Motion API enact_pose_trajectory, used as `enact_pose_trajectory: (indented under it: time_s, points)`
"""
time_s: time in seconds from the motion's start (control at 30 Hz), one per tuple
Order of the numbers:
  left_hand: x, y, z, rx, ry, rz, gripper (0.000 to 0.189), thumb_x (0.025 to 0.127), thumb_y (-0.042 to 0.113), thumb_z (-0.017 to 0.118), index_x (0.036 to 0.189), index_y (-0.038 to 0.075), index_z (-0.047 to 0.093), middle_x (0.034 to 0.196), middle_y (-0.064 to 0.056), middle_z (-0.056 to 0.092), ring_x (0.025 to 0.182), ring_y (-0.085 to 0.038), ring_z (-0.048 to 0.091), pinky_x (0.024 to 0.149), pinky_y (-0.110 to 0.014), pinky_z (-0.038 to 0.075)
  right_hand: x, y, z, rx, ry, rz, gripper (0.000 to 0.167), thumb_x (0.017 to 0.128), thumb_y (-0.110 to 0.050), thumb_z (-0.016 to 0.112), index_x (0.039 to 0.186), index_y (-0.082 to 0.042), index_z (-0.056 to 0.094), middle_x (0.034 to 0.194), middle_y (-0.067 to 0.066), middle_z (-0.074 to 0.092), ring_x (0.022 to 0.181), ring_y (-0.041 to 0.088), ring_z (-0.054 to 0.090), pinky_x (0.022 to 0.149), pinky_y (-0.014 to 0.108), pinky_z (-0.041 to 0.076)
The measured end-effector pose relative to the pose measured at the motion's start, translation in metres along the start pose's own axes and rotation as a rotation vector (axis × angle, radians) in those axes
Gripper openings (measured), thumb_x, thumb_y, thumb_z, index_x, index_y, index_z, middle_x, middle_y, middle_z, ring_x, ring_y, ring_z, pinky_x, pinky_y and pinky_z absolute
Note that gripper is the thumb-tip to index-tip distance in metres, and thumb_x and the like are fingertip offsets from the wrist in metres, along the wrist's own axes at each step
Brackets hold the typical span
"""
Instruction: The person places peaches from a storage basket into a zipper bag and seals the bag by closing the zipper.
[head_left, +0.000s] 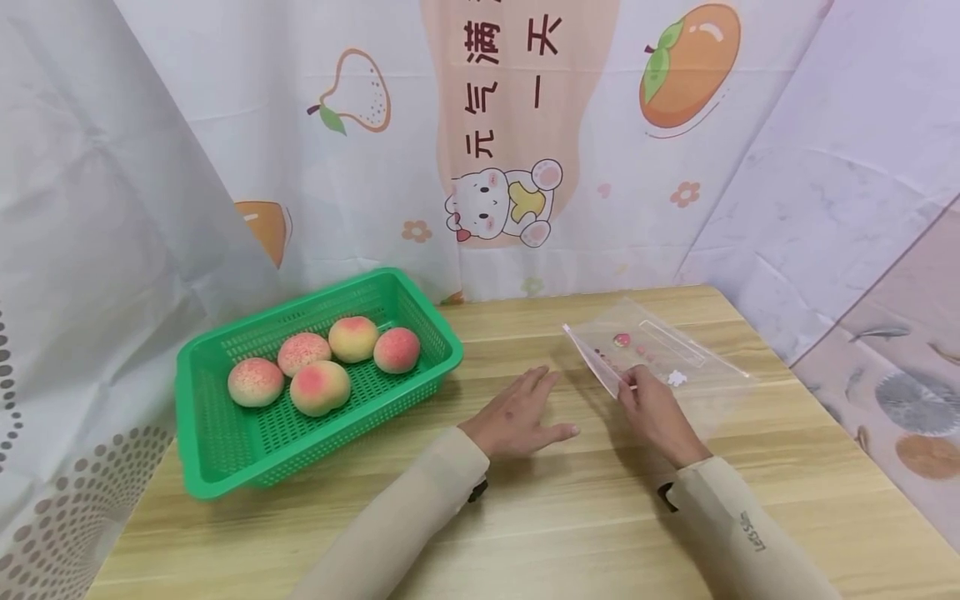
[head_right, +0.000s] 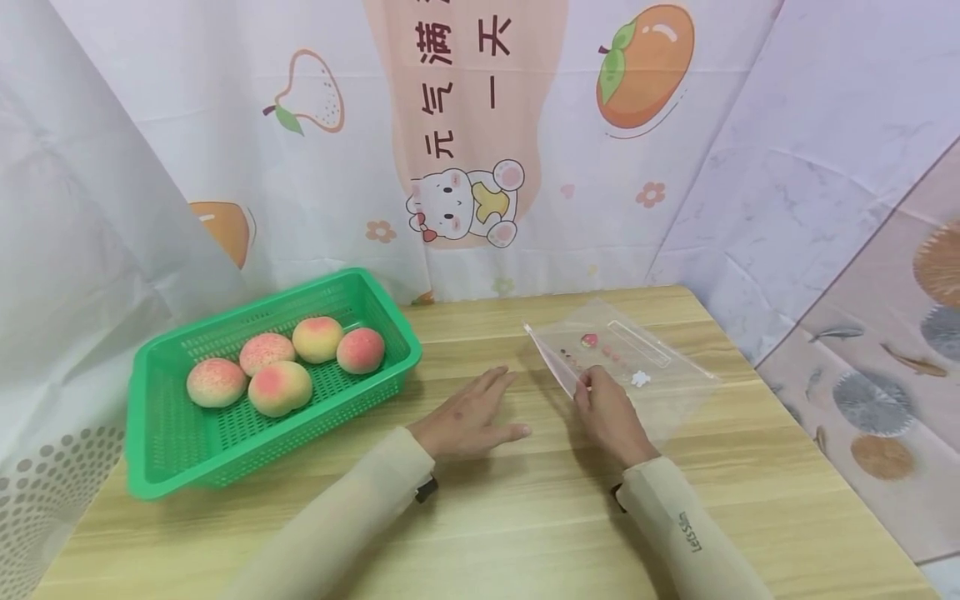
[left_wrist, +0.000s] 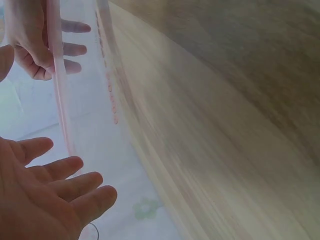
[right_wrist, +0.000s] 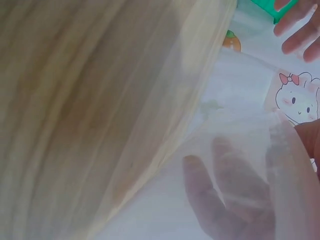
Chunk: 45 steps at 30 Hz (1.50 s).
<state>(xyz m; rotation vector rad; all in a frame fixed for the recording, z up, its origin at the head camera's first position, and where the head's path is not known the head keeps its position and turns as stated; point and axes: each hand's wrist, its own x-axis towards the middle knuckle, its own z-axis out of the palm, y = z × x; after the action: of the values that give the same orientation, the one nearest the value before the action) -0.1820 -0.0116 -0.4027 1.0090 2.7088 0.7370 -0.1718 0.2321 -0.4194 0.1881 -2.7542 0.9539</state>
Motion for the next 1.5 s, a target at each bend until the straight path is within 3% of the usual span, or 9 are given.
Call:
enact_pose_trajectory:
  time_s: [0.17,0.33,0.7,0.93,1.07,1.17,1.5]
  points:
    - [0.004,0.003,-0.002,-0.079,-0.02,-0.033,0.081,0.097,0.057,0.056,0.156,0.008,0.029,0.16,-0.013,0.029,0.146,-0.026,0.031,0.114,-0.043,0.034,0.0,-0.002,0.0,0.02,0.021,0.008,0.007,0.097,0.0,0.05,0.1,0.006,0.053,0.092,0.026,0.065,0.076,0.03,0.063,0.062,0.037,0.051]
    - [0.01,0.007,-0.001,-0.098,-0.018,-0.041,0.079,0.097,0.054,0.058,0.156,0.009,0.031,0.157,-0.008,0.034,0.143,-0.022,0.034,0.114,-0.04,0.035,-0.002,-0.006,-0.001,0.037,0.017,0.027,0.01,0.098,-0.001,0.049,0.103,0.007,0.053,0.097,0.029,0.065,0.084,0.036,0.066,0.064,0.039,0.053]
    - [0.023,0.019,0.001,-0.178,-0.019,-0.045,0.075,0.099,0.052,0.055,0.154,0.007,0.033,0.154,-0.007,0.039,0.14,-0.02,0.039,0.112,-0.037,0.037,-0.006,-0.011,-0.005,0.071,-0.007,0.064,0.015,0.102,-0.005,0.045,0.108,0.007,0.051,0.101,0.029,0.064,0.082,0.033,0.065,0.06,0.033,0.05]
    - [0.034,0.026,0.005,-0.265,0.007,-0.095,0.068,0.1,0.051,0.053,0.15,0.006,0.04,0.149,-0.009,0.048,0.138,-0.021,0.043,0.11,-0.038,0.039,-0.007,-0.018,-0.007,0.102,-0.009,0.091,0.016,0.102,-0.007,0.045,0.109,0.006,0.051,0.099,0.026,0.064,0.081,0.03,0.064,0.057,0.031,0.049]
    - [0.039,0.03,0.011,-0.34,0.034,-0.123,0.059,0.101,0.049,0.053,0.142,0.006,0.049,0.14,-0.01,0.056,0.13,-0.021,0.051,0.105,-0.036,0.044,-0.009,-0.021,-0.008,0.097,-0.001,0.091,0.015,0.103,-0.006,0.045,0.11,0.006,0.051,0.101,0.027,0.064,0.085,0.033,0.065,0.058,0.032,0.049]
    - [0.041,0.033,0.013,-0.387,0.056,-0.141,0.048,0.102,0.046,0.053,0.132,0.008,0.055,0.128,-0.009,0.061,0.116,-0.02,0.057,0.097,-0.034,0.047,-0.01,-0.023,-0.009,0.11,-0.008,0.101,0.015,0.103,-0.005,0.045,0.11,0.007,0.051,0.103,0.029,0.064,0.088,0.036,0.066,0.059,0.032,0.05]
    - [0.047,0.039,0.015,-0.49,0.131,-0.194,0.029,0.102,0.04,0.052,0.109,0.013,0.061,0.104,-0.001,0.064,0.087,-0.011,0.058,0.077,-0.028,0.048,-0.012,-0.029,-0.009,0.108,0.008,0.081,0.015,0.102,-0.003,0.045,0.11,0.007,0.052,0.105,0.03,0.064,0.096,0.041,0.067,0.066,0.039,0.055]
